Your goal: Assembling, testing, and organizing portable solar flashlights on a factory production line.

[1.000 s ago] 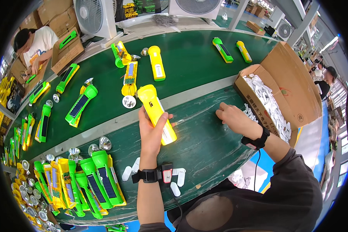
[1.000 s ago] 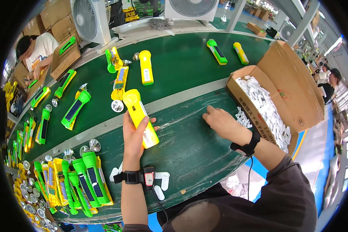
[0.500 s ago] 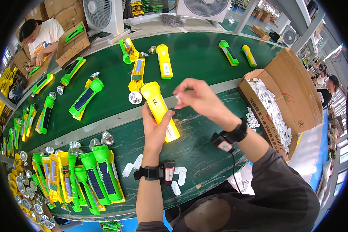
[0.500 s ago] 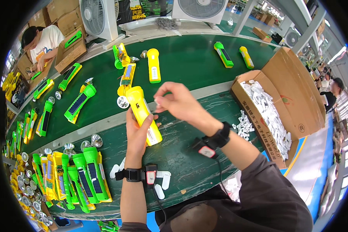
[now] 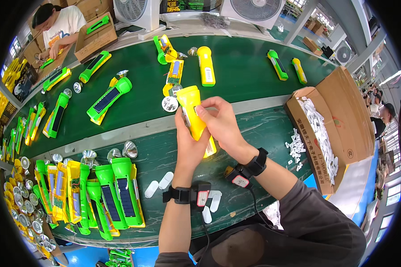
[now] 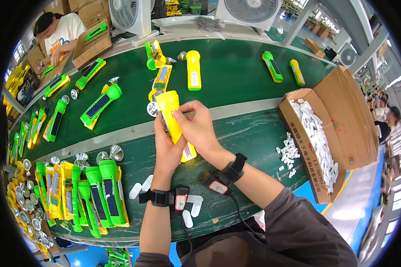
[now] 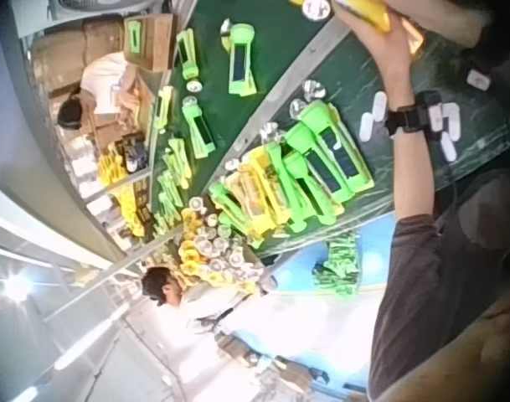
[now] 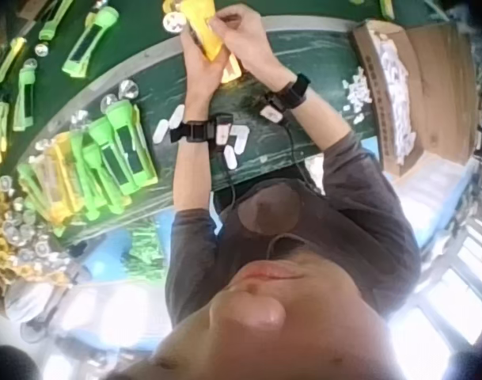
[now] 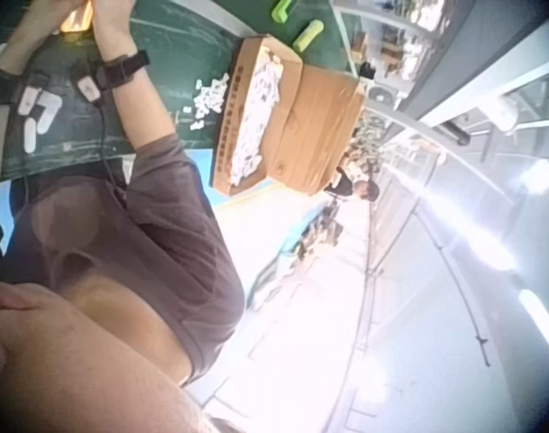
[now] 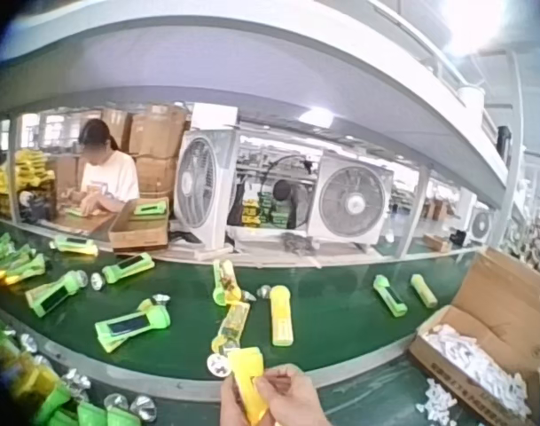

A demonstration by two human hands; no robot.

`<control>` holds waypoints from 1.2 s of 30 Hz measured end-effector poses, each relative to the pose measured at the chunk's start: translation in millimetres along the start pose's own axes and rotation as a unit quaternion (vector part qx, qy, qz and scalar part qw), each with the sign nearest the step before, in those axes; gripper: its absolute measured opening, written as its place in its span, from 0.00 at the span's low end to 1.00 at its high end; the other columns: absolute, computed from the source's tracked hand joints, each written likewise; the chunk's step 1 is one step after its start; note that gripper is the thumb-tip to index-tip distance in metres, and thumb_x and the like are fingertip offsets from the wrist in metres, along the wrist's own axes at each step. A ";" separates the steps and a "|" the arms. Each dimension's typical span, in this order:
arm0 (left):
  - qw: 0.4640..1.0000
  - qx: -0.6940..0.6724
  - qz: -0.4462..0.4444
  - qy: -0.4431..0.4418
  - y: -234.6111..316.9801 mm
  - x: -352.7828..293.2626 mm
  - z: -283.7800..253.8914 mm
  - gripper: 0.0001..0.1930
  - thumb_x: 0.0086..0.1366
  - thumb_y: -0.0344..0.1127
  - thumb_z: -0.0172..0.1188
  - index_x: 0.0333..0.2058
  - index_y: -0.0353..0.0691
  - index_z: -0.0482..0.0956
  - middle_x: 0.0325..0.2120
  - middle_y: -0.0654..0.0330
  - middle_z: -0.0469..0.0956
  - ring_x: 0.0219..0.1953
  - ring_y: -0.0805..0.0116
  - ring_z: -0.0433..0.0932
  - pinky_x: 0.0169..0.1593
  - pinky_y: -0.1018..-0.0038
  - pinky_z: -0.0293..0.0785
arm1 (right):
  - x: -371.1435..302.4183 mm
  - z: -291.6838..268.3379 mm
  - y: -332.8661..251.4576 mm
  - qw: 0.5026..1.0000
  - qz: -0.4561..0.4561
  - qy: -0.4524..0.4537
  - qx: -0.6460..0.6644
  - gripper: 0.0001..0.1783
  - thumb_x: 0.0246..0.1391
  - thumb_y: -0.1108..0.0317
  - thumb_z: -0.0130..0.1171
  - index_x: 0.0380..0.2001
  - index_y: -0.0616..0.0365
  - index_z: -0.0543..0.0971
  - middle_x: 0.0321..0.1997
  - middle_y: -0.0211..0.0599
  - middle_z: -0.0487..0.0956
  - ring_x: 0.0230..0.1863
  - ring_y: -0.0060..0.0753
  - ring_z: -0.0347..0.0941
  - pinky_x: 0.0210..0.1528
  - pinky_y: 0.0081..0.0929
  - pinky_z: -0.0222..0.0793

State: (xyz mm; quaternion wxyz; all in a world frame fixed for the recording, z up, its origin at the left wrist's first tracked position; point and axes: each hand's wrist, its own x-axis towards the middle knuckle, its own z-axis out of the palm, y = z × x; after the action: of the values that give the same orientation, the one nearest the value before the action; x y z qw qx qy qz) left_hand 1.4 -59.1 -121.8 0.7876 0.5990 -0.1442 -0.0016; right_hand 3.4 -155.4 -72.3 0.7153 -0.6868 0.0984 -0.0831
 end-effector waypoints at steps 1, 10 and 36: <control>1.000 0.005 -0.010 -0.001 2.2 -0.1 0.5 0.38 0.57 0.16 0.54 0.63 0.35 0.46 0.55 0.50 0.62 0.55 0.61 0.68 0.55 0.69 0.69 | -1.5 2.5 2.3 0.998 -0.045 0.033 -0.015 0.13 0.59 0.70 0.56 0.41 0.70 0.72 0.39 0.41 0.77 0.41 0.23 0.72 0.42 0.22 0.71; 0.997 0.054 0.047 -0.004 10.7 -0.5 -0.8 0.37 0.56 0.16 0.54 0.63 0.34 0.48 0.53 0.50 0.64 0.55 0.61 0.68 0.57 0.69 0.67 | -2.6 3.1 10.9 0.996 -0.040 -0.044 0.069 0.21 0.59 0.65 0.55 0.48 0.74 0.70 0.43 0.45 0.78 0.41 0.26 0.75 0.42 0.24 0.72; 0.996 0.069 0.059 0.010 11.7 2.9 1.1 0.36 0.56 0.18 0.55 0.63 0.33 0.52 0.51 0.54 0.69 0.49 0.68 0.73 0.50 0.74 0.72 | 2.2 -2.3 5.5 0.992 -0.055 -0.077 0.082 0.19 0.56 0.70 0.58 0.47 0.73 0.72 0.42 0.43 0.79 0.42 0.25 0.75 0.46 0.23 0.72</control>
State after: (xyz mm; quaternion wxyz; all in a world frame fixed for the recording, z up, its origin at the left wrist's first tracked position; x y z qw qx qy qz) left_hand 2.0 -57.3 -109.9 0.7448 0.6420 -0.1714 0.0608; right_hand 4.8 -158.0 -78.0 0.7688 -0.6348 -0.0019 -0.0774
